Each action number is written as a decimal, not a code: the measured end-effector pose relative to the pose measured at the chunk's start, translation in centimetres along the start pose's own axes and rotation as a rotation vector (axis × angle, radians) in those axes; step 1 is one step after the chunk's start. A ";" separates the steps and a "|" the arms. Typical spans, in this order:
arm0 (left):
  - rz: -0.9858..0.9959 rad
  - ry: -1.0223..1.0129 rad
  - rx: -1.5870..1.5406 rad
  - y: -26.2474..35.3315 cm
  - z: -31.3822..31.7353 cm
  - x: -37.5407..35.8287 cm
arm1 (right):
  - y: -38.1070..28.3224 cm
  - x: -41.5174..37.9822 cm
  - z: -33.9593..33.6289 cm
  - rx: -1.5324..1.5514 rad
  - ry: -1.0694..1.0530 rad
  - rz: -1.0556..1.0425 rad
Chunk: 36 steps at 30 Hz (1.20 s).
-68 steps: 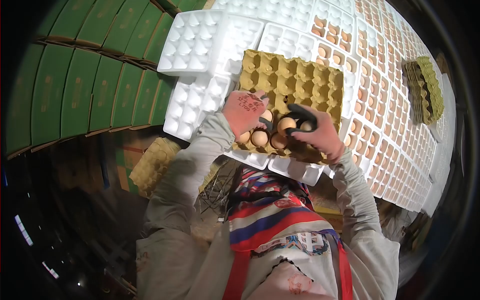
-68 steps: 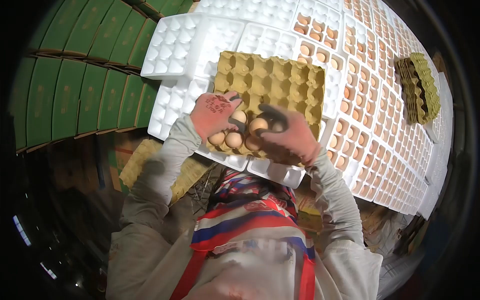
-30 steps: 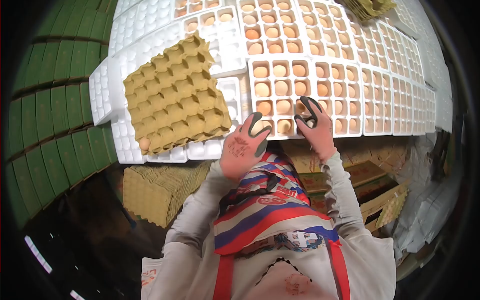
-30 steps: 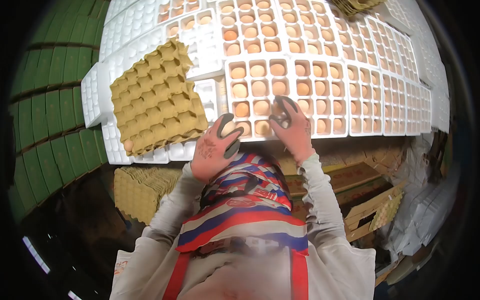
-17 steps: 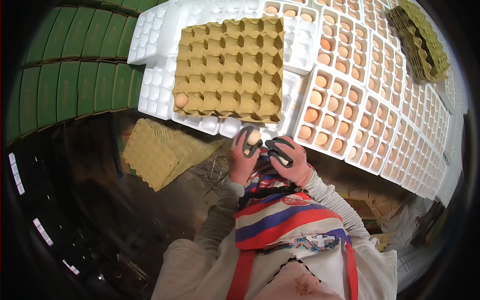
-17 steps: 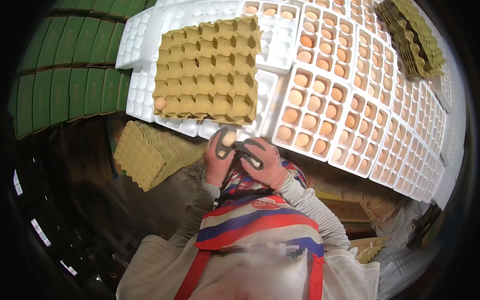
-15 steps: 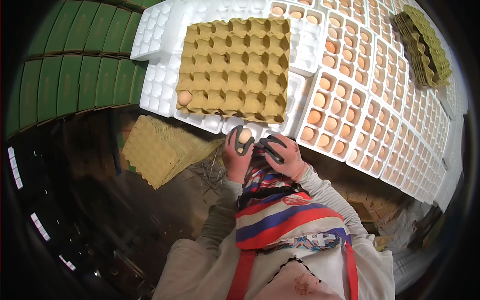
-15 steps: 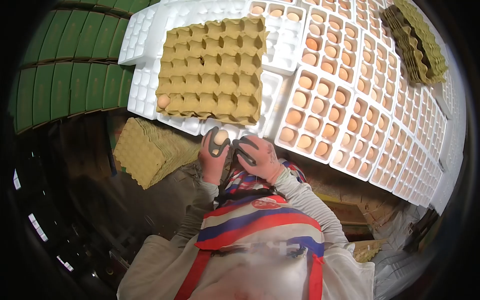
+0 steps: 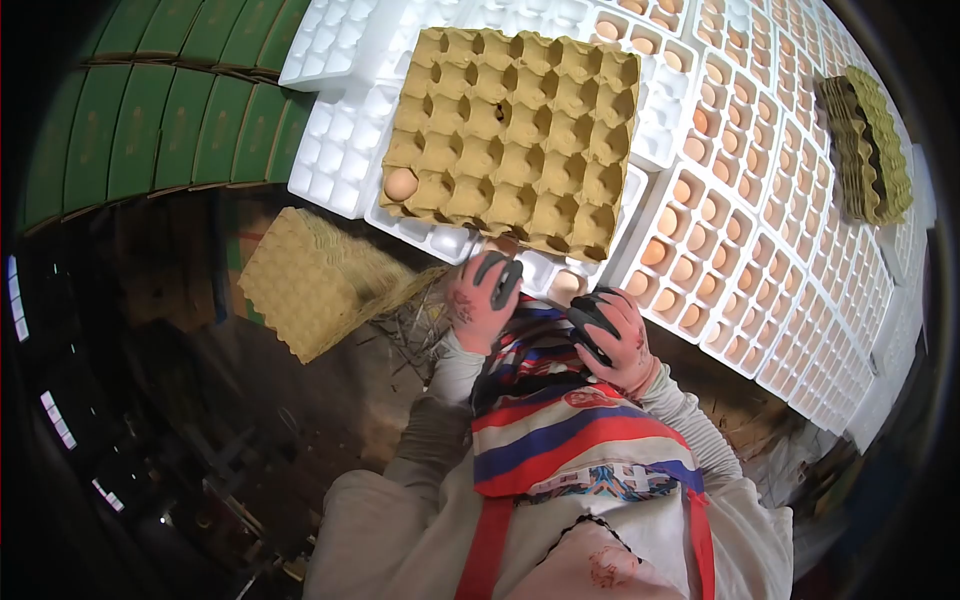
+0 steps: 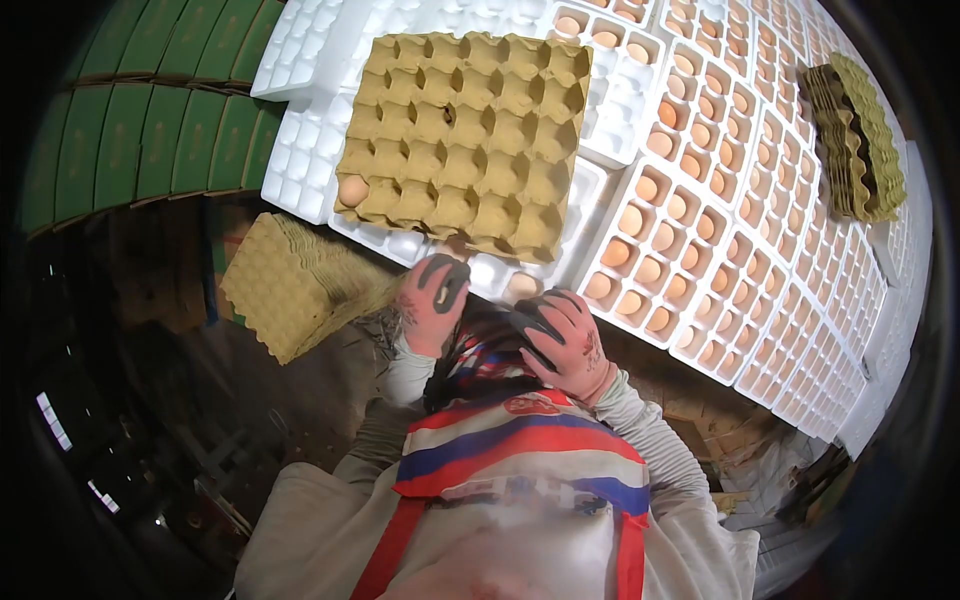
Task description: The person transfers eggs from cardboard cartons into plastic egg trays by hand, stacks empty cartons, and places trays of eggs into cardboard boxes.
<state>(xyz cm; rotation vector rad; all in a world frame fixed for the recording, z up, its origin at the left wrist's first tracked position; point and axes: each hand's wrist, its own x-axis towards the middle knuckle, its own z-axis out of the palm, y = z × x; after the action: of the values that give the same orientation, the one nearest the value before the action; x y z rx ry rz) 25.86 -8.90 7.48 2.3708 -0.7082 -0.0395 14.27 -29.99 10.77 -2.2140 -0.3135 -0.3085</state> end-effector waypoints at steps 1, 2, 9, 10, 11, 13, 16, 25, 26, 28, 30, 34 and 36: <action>0.114 0.010 -0.052 0.5 0.4 0.0 | -0.2 0.4 -0.2 0.020 0.066 0.015; 0.248 -0.011 -0.045 0.4 1.8 0.5 | -0.2 1.2 -0.3 0.044 0.133 0.025; 0.436 0.029 0.083 0.3 1.5 0.7 | -2.4 17.6 2.0 -0.064 0.030 -0.007; 0.511 0.095 0.010 -0.3 -1.5 0.6 | -2.3 19.7 3.5 -0.100 -0.010 -0.034; 0.369 0.071 0.069 -1.9 -4.0 -0.3 | -2.0 21.0 5.5 -0.143 -0.048 -0.049; -0.049 0.473 -0.033 -5.2 -5.7 0.0 | -0.8 22.2 9.8 -0.431 -0.042 -0.056; -0.358 0.606 -0.413 -11.3 -8.6 4.1 | -0.3 21.8 11.9 -0.555 -0.022 -0.079; -0.451 0.616 -0.298 -16.4 -10.1 7.1 | -1.0 23.6 11.8 -0.289 0.058 0.168; -0.459 0.764 -0.548 -18.8 -9.5 7.0 | -1.0 23.8 11.8 -0.245 0.095 0.191; -0.659 0.528 -0.516 -22.3 -9.2 5.3 | -1.2 23.8 11.4 -0.159 0.162 0.246; -0.679 0.351 -0.669 -25.1 -7.4 4.3 | -1.7 23.9 10.6 -0.066 0.167 0.271; -0.640 0.241 -0.999 -23.5 -3.9 5.2 | -2.6 23.7 8.5 0.273 0.257 0.413; -0.560 0.247 -0.920 -20.9 -3.7 7.0 | -2.8 24.2 6.8 0.425 0.268 0.477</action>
<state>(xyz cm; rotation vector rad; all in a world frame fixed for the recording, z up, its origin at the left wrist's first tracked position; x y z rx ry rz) 42.56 3.15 -1.09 1.5609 0.1243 -0.2489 36.82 -20.10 16.54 -1.7334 0.2734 -0.2442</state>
